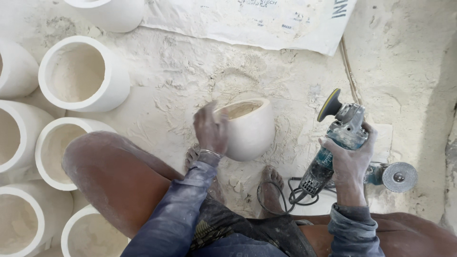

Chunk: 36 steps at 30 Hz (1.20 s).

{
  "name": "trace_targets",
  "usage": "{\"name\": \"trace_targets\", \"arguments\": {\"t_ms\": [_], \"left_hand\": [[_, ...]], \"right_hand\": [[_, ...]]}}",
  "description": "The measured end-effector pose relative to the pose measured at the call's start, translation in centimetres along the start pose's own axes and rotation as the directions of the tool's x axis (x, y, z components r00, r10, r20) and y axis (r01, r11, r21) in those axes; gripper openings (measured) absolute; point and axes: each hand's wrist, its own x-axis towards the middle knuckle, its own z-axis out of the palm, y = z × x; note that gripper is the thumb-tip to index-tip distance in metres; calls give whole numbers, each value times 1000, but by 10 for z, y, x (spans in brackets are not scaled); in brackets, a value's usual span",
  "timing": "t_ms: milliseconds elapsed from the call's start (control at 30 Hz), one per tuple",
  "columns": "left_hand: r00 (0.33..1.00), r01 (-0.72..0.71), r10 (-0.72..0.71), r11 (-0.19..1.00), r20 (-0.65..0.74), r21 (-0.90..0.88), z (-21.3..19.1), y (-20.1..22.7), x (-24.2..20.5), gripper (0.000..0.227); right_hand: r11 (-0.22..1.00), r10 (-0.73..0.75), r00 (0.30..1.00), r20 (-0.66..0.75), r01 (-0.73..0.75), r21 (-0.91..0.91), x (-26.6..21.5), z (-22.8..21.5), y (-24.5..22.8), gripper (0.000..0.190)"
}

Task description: The person uses an angle grinder with a sanding disc to smooth the exterior surface of a white ceramic pot. They hold the pot with one hand and operate the grinder with the other, rotating the pot to cover different areas.

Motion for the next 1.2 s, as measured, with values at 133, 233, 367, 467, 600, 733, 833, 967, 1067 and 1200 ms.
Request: {"name": "trace_targets", "arguments": {"t_ms": [133,233,367,467,600,733,833,967,1067,1200], "left_hand": [[911,-283,245,956,333,71,-6,21,2,63],[886,-381,306,908,347,173,-10,23,-3,49],[865,-234,49,920,499,313,-5,47,-15,48],[815,-21,-191,934,547,357,-16,69,-17,58],[777,144,-293,944,557,296,-20,64,-16,48],[782,169,-232,972,578,161,-26,35,12,42],[866,271,-157,945,476,-181,-10,-17,35,41],[901,395,-305,870,307,-295,-5,-82,57,38],[881,469,-401,817,253,-337,0,-140,74,47],[799,600,-540,689,263,-406,-1,-170,75,51]], "right_hand": [[1000,-17,1000,2,17,-8,1,1,13,80],[986,-159,983,-97,152,-69,-1,6,24,89],[984,-171,984,-58,168,-50,0,3,25,88],[984,-175,984,-26,174,-27,0,4,23,89],[984,-177,984,-12,177,0,1,5,20,90],[978,-208,978,4,208,-20,4,9,25,89],[974,-220,974,44,223,-53,5,11,23,88],[961,-214,972,95,227,-156,13,19,39,90],[934,-185,973,139,217,-283,11,33,32,93],[892,-48,974,221,141,-429,2,56,19,96]]}}
